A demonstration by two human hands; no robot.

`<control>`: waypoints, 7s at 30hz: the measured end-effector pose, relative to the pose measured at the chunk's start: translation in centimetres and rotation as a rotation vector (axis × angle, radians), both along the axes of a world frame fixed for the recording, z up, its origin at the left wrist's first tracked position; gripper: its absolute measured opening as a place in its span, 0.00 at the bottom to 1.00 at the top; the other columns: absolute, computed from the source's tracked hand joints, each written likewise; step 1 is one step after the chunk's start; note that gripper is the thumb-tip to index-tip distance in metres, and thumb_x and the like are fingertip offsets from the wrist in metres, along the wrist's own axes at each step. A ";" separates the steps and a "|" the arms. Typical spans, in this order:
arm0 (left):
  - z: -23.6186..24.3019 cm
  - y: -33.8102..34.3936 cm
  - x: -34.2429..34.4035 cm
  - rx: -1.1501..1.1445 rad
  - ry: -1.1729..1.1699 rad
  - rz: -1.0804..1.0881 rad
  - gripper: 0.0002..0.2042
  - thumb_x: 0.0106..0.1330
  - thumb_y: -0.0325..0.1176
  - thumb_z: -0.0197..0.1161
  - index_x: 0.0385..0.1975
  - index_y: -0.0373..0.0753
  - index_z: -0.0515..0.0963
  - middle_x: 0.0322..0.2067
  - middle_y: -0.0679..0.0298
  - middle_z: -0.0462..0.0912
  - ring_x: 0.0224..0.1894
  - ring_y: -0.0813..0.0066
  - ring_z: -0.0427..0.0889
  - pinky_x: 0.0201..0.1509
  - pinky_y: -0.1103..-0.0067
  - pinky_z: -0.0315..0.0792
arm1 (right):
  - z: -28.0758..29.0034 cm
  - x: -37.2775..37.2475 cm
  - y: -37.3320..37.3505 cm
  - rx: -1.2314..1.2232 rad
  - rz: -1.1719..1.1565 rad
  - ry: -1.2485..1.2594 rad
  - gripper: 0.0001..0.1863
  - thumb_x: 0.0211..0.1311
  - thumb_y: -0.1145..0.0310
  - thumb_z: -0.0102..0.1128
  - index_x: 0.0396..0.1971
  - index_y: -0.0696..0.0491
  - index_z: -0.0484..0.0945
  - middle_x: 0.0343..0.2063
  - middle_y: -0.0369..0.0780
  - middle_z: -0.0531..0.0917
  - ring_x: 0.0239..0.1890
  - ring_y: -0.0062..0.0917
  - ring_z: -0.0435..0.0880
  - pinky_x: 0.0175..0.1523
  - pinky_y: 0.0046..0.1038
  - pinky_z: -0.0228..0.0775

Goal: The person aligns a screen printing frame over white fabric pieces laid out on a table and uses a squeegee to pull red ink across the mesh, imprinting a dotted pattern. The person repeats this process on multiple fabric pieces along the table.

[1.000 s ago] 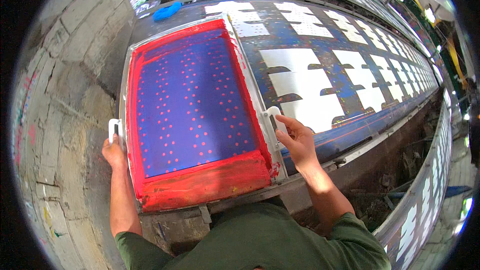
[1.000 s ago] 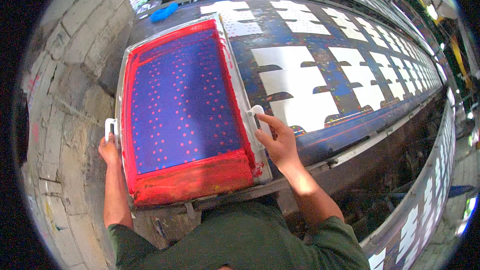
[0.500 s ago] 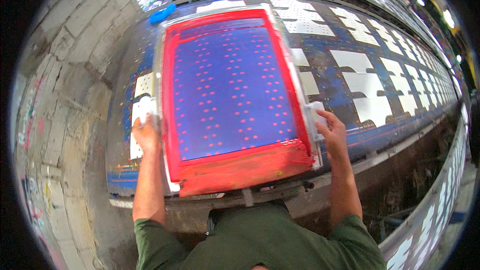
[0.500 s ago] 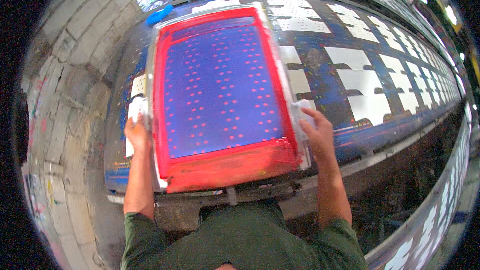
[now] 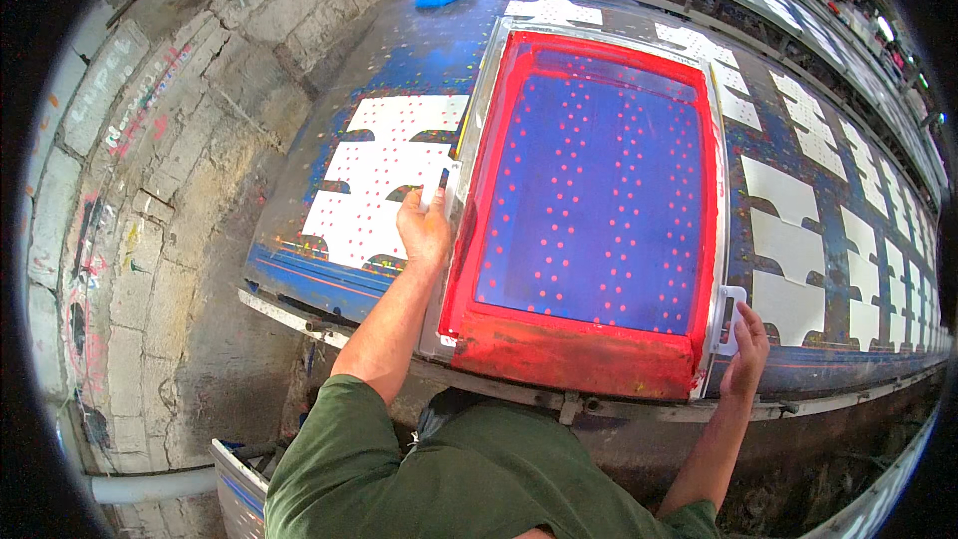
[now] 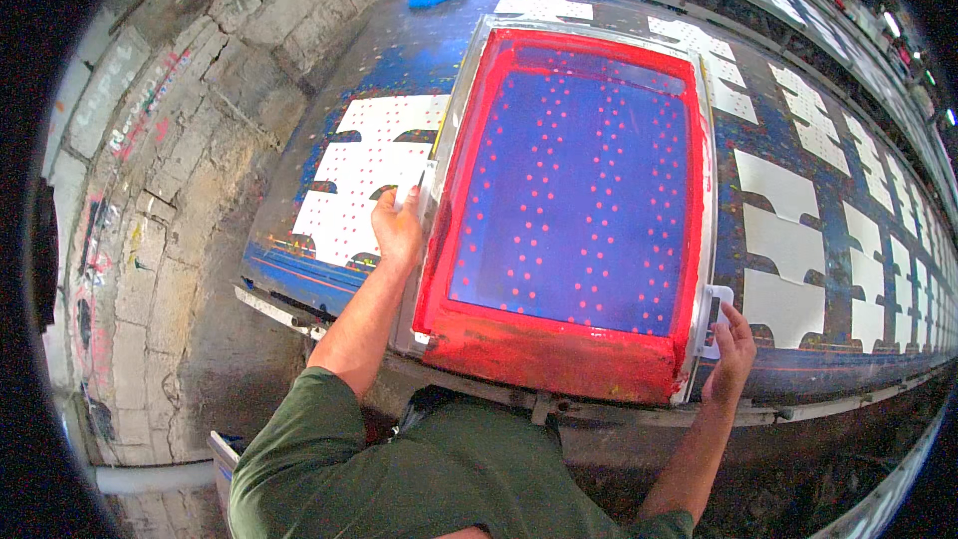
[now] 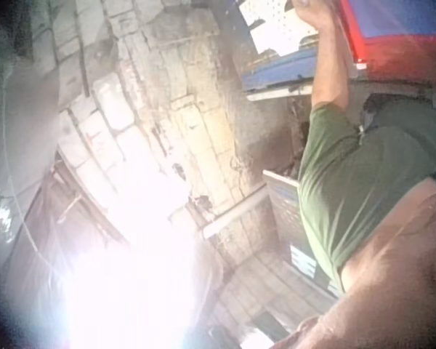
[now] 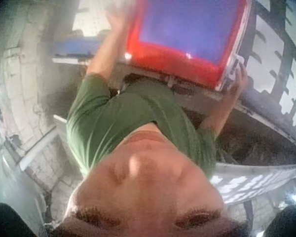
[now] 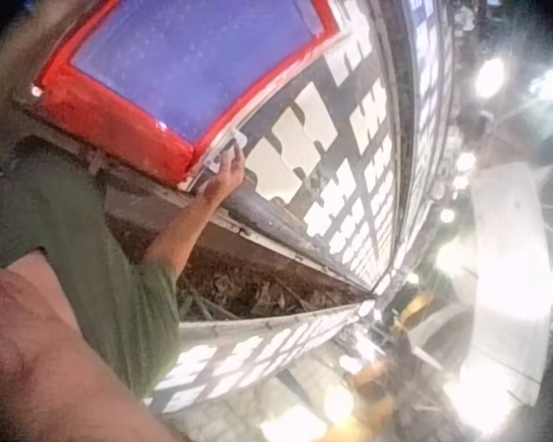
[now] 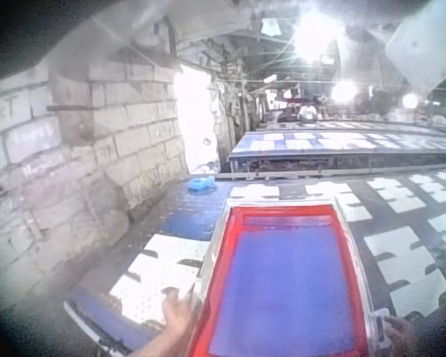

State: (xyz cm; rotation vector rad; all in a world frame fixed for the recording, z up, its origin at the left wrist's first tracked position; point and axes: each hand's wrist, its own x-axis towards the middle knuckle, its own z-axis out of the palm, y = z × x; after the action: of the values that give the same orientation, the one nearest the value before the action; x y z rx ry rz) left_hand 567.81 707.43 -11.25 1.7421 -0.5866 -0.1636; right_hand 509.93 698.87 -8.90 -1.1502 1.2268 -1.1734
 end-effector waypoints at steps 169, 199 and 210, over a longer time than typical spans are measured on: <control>-1.1 11.7 56.0 0.230 -0.318 -0.591 0.16 0.83 0.32 0.55 0.57 0.30 0.85 0.53 0.44 0.89 0.57 0.45 0.89 0.62 0.61 0.80 | 6.5 72.8 -2.6 -0.078 0.032 1.494 0.22 0.66 0.65 0.64 0.59 0.52 0.85 0.49 0.55 0.91 0.55 0.53 0.91 0.62 0.53 0.82; -2.0 12.5 56.2 0.168 -0.302 -0.280 0.18 0.74 0.37 0.68 0.58 0.31 0.87 0.46 0.49 0.93 0.49 0.54 0.93 0.57 0.62 0.83 | 10.0 72.3 19.3 -0.439 0.713 1.262 0.24 0.69 0.72 0.65 0.65 0.43 0.84 0.51 0.48 0.91 0.53 0.51 0.90 0.55 0.54 0.81; -4.1 17.3 51.9 0.217 -0.091 -0.211 0.17 0.71 0.36 0.71 0.54 0.32 0.87 0.45 0.49 0.93 0.48 0.51 0.92 0.56 0.62 0.82 | 7.7 67.0 30.8 -0.793 0.774 1.224 0.26 0.61 0.74 0.64 0.61 0.45 0.87 0.50 0.44 0.92 0.53 0.42 0.92 0.59 0.46 0.84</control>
State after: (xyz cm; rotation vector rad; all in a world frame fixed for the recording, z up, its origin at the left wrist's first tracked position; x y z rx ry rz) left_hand 619.76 724.69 -15.31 1.9019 -0.8453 -0.3070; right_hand 576.94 729.67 -1.25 -2.8570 0.8765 -0.2169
